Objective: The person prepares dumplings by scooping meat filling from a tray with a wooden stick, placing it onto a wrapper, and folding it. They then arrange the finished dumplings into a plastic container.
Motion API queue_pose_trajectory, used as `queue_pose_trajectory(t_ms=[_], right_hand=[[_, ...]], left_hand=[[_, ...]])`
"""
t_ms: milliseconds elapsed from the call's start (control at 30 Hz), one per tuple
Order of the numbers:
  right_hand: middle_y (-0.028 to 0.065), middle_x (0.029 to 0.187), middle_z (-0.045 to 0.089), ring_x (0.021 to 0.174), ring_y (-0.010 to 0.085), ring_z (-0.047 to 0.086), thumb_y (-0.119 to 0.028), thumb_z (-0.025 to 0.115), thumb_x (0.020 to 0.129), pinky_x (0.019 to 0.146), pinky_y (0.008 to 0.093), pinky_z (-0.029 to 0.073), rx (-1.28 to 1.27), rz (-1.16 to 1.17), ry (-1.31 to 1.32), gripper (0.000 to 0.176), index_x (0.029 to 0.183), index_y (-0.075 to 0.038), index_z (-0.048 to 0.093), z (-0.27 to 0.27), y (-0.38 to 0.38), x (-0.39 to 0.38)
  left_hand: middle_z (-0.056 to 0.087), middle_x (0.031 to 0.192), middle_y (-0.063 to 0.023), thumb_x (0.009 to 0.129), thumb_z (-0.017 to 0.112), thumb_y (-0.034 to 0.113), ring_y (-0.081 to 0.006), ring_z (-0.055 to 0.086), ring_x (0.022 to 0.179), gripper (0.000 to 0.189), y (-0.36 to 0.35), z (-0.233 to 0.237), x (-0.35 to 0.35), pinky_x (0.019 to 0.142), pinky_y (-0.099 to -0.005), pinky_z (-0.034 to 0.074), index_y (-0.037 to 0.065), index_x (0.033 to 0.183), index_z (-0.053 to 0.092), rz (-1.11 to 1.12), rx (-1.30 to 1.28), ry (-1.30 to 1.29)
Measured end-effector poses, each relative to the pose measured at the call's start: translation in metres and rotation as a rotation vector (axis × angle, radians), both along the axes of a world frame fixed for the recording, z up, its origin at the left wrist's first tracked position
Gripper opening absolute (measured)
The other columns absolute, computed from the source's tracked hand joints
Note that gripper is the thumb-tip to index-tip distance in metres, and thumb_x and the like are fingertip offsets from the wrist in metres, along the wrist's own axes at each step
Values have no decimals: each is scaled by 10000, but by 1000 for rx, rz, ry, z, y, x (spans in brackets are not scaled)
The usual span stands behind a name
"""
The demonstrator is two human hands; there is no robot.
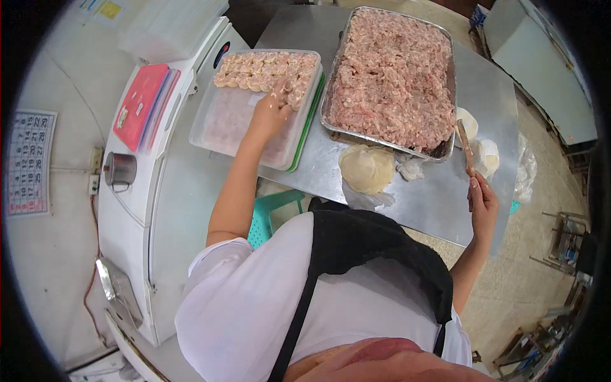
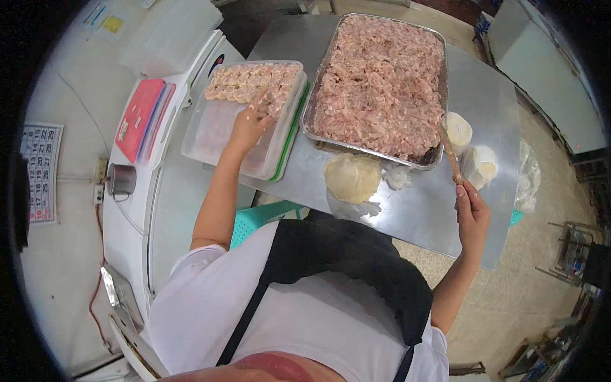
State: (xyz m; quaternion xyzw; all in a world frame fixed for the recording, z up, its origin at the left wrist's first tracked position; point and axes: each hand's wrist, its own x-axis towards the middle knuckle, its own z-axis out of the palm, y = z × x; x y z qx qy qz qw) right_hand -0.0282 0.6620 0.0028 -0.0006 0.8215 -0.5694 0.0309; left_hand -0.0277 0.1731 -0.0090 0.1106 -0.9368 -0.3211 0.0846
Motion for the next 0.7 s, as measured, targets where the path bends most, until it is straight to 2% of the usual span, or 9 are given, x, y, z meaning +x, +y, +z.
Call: queue_pose_trajectory(t_ms=[33, 100, 233, 300, 400, 433, 500, 633, 700], right_hand=[[-69, 661, 445, 546, 16, 369, -245, 588, 950, 477, 185, 291, 7, 7, 9, 309, 1179, -49, 654, -5, 4, -4], [-68, 659, 445, 547, 16, 369, -248, 583, 952, 476, 185, 293, -12, 41, -5, 312, 1181, -47, 652, -11, 15, -10], [-64, 662, 451, 548, 17, 376, -244, 561, 965, 473, 179, 296, -50, 101, -53, 338, 1212, -21, 622, -10, 28, -14], [-61, 670, 456, 550, 16, 383, -239, 554, 969, 471, 176, 297, -93, 78, -43, 349, 1228, -10, 605, -15, 33, -12], [-56, 684, 465, 553, 16, 393, -230, 544, 974, 466, 172, 299, -139, 17, -28, 364, 1250, 5, 580, -18, 38, -6], [-53, 691, 469, 554, 15, 397, -227, 540, 976, 464, 171, 301, -141, -6, -25, 368, 1257, 9, 572, -17, 39, -3], [-51, 692, 471, 559, 15, 398, -226, 540, 976, 461, 173, 302, -122, -15, -18, 365, 1254, 9, 574, -15, 41, 3], [-47, 688, 471, 557, 14, 393, -216, 535, 978, 456, 176, 303, -92, -67, -7, 352, 1248, 6, 581, -13, 28, 21], [-49, 685, 469, 555, 13, 390, -211, 534, 979, 456, 176, 303, -85, -94, -6, 345, 1245, 2, 585, -8, 16, 33]], left_hand=[[646, 923, -224, 771, 583, 33, -362, 624, 833, 736, 3, -1, -3, 768, -417, 496, 169, 1452, 337, 16, -8, 0], [679, 1002, -185, 789, 614, 72, -281, 676, 843, 726, 7, -1, -4, 772, -359, 516, 191, 1452, 342, 15, -99, 12], [665, 1050, -180, 787, 579, 34, -281, 672, 867, 740, -9, -4, 16, 780, -368, 519, 192, 1460, 315, 93, -40, -51], [654, 992, -223, 801, 551, 64, -365, 639, 840, 724, -23, -8, 25, 752, -419, 503, 158, 1470, 288, 138, 2, 79], [637, 1084, -231, 822, 541, 83, -380, 636, 896, 725, -45, -7, 28, 791, -414, 504, 159, 1482, 250, 177, -217, 62], [637, 1084, -231, 822, 541, 83, -380, 636, 896, 725, -46, -6, 26, 791, -414, 504, 159, 1482, 250, 167, -220, 67], [614, 1128, -252, 829, 525, 78, -402, 610, 970, 715, -48, -3, 22, 854, -428, 481, 143, 1481, 240, 89, 11, 51], [593, 1165, -269, 821, 502, 54, -413, 575, 1045, 731, -59, -12, 1, 906, -440, 451, 138, 1488, 215, -11, -67, -41], [574, 1154, -299, 784, 506, 18, -394, 575, 1065, 814, -66, -9, -6, 948, -400, 431, 208, 1509, 189, -82, -131, -63]])
